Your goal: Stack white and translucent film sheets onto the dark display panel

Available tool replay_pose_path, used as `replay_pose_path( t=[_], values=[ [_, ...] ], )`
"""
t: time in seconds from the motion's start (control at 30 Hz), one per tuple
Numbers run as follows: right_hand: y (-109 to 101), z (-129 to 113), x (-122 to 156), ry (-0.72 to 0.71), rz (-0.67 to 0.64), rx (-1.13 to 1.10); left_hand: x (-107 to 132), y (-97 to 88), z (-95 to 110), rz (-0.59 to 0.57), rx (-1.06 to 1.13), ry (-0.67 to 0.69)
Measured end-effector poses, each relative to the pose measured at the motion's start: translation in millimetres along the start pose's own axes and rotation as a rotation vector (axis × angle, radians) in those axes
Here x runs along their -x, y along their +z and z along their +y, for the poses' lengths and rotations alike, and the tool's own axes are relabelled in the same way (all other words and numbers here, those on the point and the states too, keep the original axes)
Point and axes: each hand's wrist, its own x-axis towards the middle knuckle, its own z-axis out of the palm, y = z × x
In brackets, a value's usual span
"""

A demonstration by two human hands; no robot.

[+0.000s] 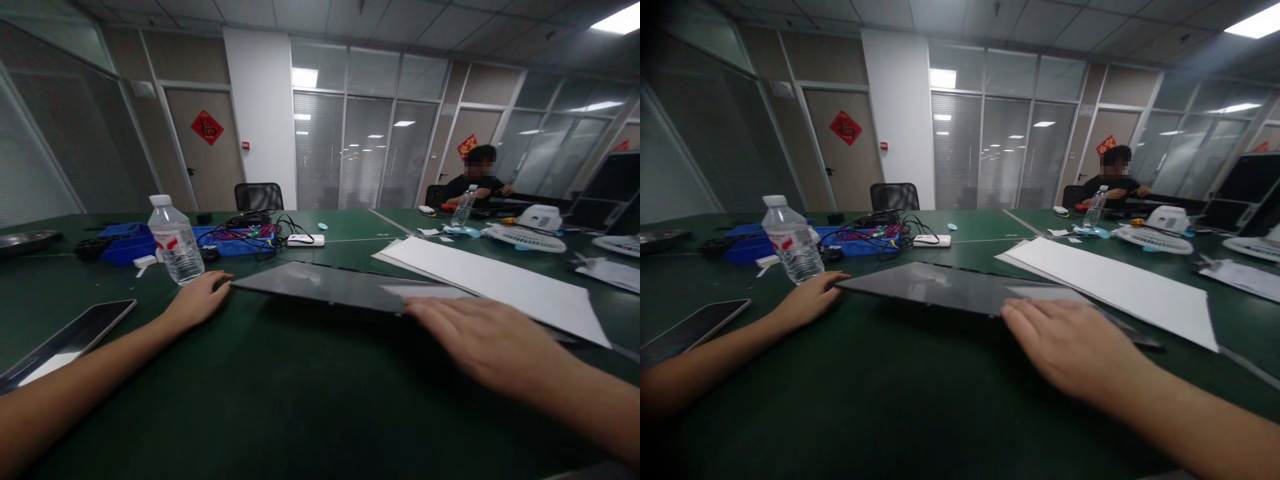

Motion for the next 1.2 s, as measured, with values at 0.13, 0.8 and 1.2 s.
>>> replay_pose_path(
  t=[0.13,0.8,1.2],
  values=[
    [43.9,-29.0,-20.7,-0.238,-0.119,0.084,0.9,-7.4,-0.9,0.009,0.160,-0.054],
    [162.3,202.8,76.6,0.646,-0.602,-0.069,15.3,-16.0,12.2,-0.174,0.126,0.323],
    [148.9,191.8,64.9,0.823,-0.715,0.192,13.2,-5.4,7.8,-0.050,0.230,0.080]
  ],
)
